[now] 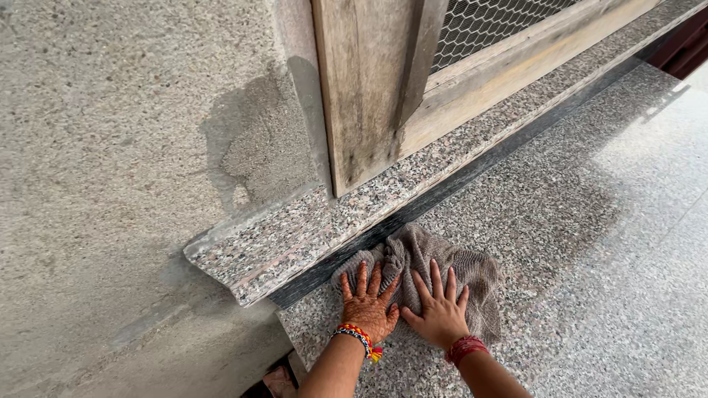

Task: The person wipes the horizontal surfaces, vertical edges, and corners of granite stairs with a cloth, including cleaning along the base of the wall and window frame.

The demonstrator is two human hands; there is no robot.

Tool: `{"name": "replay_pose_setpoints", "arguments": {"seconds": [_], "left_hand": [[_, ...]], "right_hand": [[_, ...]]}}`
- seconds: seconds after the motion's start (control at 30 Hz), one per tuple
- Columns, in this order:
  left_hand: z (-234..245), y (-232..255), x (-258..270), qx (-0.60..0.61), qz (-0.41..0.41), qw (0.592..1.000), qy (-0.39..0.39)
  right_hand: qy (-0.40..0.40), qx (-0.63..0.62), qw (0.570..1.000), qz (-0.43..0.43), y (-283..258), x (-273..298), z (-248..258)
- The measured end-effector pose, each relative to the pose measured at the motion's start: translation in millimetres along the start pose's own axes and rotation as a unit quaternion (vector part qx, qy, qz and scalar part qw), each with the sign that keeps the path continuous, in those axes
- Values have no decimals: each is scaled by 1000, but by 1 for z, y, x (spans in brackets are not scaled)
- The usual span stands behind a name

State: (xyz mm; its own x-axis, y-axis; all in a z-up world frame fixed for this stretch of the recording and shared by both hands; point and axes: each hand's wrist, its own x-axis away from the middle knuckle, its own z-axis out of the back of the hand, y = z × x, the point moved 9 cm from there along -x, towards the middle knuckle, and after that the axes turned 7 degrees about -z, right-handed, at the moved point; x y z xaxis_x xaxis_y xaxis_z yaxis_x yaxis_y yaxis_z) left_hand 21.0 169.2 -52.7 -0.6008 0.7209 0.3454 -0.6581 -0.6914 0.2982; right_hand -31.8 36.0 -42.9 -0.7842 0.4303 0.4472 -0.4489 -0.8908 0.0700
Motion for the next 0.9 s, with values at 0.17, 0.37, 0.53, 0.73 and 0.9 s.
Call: {"name": "replay_pose_setpoints", "arguments": {"seconds": [0.17, 0.37, 0.53, 0.73, 0.9], "left_hand": [[12, 4, 9, 36, -16, 995, 87], [16, 1, 37, 52, 5, 996, 70], [13, -8, 89, 105, 18, 989, 104], [-4, -5, 137, 142, 92, 984, 51], [-28, -2, 170, 227, 159, 960, 44]], "right_hand": [[2, -37, 999, -25, -2, -5, 5], [32, -34, 999, 16, -20, 16, 21], [18, -21, 998, 47, -55, 56, 22], [51, -70, 992, 90, -77, 109, 7], [39, -142, 987, 70, -73, 141, -13]]}}
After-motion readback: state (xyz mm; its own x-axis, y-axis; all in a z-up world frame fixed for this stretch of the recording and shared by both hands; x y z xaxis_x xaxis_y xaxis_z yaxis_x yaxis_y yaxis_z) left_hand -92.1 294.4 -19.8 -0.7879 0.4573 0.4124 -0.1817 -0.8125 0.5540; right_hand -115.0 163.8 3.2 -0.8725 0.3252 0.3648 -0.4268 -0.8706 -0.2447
